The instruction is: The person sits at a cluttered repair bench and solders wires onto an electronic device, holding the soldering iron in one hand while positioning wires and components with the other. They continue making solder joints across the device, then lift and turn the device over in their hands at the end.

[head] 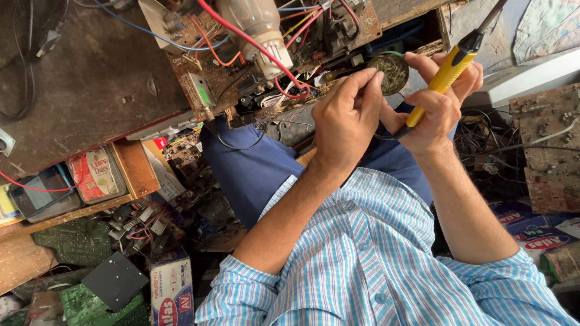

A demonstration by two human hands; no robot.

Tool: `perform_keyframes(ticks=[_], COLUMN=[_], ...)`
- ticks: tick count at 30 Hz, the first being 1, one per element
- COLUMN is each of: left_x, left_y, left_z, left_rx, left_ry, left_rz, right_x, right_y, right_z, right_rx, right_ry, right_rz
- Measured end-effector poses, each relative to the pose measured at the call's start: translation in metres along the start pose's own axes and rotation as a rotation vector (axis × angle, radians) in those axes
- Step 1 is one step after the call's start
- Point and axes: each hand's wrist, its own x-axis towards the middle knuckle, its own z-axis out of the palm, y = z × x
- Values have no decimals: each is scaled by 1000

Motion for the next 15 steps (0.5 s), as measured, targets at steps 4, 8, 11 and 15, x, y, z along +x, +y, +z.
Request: perform_keyframes(ticks=[4,8,11,15], left_x=[0,0,-2,-8], left_y=[2,4,3,-8], left_z=[0,0,0,-5], left_rx=[2,-16,-13,-20], left_ry=[-2,-12,-15,-13], left_rz=[1,1,13,43], right_x=[2,2,-3,-8], right_y=[-3,-3,2,33], right_z=[1,1,2,8], right_rx=[13,20,13,-67], right_ry=[-9,-9,-16,30], right_rz=[12,22,18,52])
